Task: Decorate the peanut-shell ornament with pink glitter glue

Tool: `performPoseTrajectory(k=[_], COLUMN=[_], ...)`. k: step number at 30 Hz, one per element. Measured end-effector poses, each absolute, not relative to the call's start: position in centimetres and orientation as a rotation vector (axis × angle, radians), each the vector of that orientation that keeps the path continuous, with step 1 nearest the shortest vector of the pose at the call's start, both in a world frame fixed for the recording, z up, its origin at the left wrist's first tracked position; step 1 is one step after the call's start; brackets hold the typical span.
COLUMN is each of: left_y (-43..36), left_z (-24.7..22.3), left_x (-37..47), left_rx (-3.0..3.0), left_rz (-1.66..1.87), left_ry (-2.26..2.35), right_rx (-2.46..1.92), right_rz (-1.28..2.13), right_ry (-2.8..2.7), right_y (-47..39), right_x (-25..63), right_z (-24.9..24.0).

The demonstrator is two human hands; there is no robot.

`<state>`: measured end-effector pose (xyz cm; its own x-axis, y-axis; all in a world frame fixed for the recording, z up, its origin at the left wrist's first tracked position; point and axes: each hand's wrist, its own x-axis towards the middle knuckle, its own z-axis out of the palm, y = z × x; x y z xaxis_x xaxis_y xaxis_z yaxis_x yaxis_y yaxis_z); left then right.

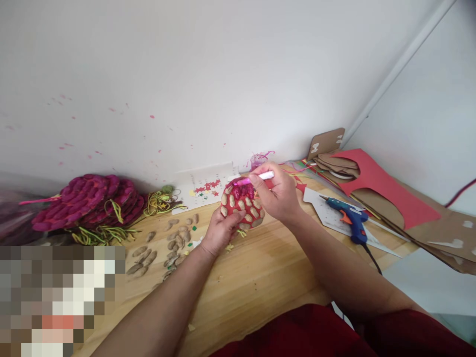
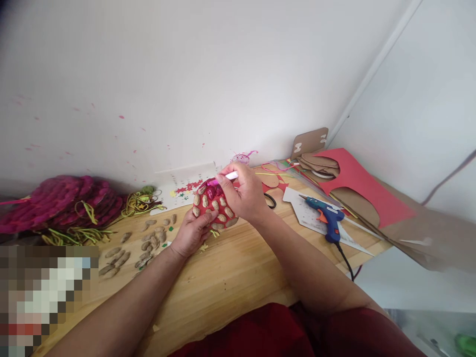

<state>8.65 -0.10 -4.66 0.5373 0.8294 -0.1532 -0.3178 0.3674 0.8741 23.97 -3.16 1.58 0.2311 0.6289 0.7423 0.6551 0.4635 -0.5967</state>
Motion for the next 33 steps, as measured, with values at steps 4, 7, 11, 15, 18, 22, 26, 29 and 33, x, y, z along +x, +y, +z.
performPoseTrajectory(k=[4, 7, 11, 15, 18, 22, 26, 29, 33], left_y=[0.0, 0.1, 0.3, 0.2, 0.2, 0.4, 0.6, 0.7, 0.8], left_z=[-5.0, -5.4, -5.9, -5.7, -5.3, -4.9, -4.9, -5.0, -5.1], left_x=[8.8, 8.8, 8.8, 8.8, 8.8, 8.8, 8.9, 8.9, 8.9], left_rx=[0.929, 0.925, 0.93, 0.906, 0.869, 0.83, 0.851, 0.882, 0.876], left_rz=[0.8, 0.825, 0.813, 0.837, 0.845, 0.848, 0.846, 0.84, 0.839], left_ry=[0.653, 0.625, 0.63, 0.637, 0.657, 0.695, 0.703, 0.7, 0.691], right_rx=[-1.188, -1.219, -1.205, -1.218, -1.283, -1.3, -1.594, -2.04, -2.195], right_rz=[0.054, 0.047, 0.021, 0.106, 0.065, 0.097, -0.12, -0.149, -0.097], right_ry=[-1.464, -1.465, -1.427, -1.472, -1.457, -1.245, -1.142, -1.246, -1.322], right_y=[-3.1, -3.1, -3.0, -3.0, -2.8, -1.4, 1.1, 3.5, 6.2], right_x=[24.0, 23.9, 24.0, 24.0, 24.6, 27.3, 31.1, 32.8, 33.0], right_z=[1.5, 1.4, 1.4, 1.4, 1.3, 1.8, 3.3, 3.8, 2.8])
